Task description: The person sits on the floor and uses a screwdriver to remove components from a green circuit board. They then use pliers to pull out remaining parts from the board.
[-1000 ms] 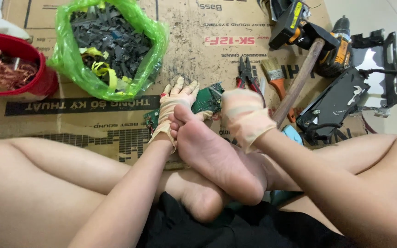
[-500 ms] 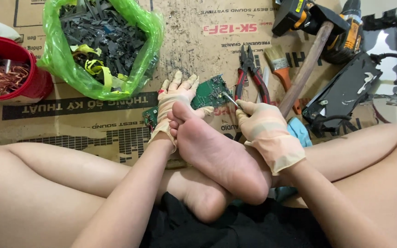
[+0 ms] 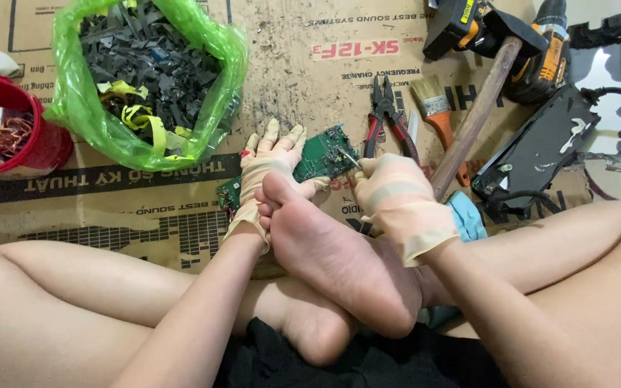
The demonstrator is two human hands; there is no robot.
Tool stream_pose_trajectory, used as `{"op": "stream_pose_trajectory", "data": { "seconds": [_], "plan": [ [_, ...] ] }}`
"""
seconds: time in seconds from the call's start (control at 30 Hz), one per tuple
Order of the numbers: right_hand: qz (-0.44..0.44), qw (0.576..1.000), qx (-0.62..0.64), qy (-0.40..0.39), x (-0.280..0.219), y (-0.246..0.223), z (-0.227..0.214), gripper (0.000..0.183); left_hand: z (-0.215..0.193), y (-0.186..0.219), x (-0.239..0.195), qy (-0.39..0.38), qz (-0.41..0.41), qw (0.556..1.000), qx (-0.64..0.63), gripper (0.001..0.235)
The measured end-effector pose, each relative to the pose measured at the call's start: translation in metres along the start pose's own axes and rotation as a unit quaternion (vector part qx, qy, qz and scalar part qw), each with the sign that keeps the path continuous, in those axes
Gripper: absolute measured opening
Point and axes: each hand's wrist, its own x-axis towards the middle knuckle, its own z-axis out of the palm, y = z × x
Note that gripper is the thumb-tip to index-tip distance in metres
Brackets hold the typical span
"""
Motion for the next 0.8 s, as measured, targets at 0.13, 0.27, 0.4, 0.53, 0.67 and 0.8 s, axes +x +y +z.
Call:
{"op": "stream_pose_trajectory", "data": {
  "seconds": [0.13,0.27,0.4,0.53,0.67,0.8],
  "plan": [
    [-0.002,1.0,-0.005,0.001,0.005,0.003,0.009,0.036,-0.028,0.0,-0.028,-0.039,0.016,0.999,0.006,0.119],
    [-0.011,1.0,-0.015,0.01,0.005,0.002,0.011,0.036,-0.022,-0.002,-0.027,0.038,0.043,0.998,-0.032,0.112],
    [-0.019,0.999,-0.037,0.014,0.007,0.0,0.01,0.037,-0.008,-0.007,-0.029,0.126,0.074,0.985,-0.092,0.104],
    [-0.015,0.999,-0.05,0.014,0.008,0.004,0.01,0.037,0.008,-0.009,-0.025,0.178,0.102,0.97,-0.13,0.098],
    [-0.017,0.998,-0.066,0.011,0.007,0.003,0.014,0.036,0.027,-0.014,-0.022,0.25,0.132,0.943,-0.177,0.09],
    [-0.015,0.998,-0.059,0.017,0.02,-0.005,0.013,0.036,-0.052,0.003,-0.047,-0.087,0.014,0.996,0.031,0.12]
  ]
}}
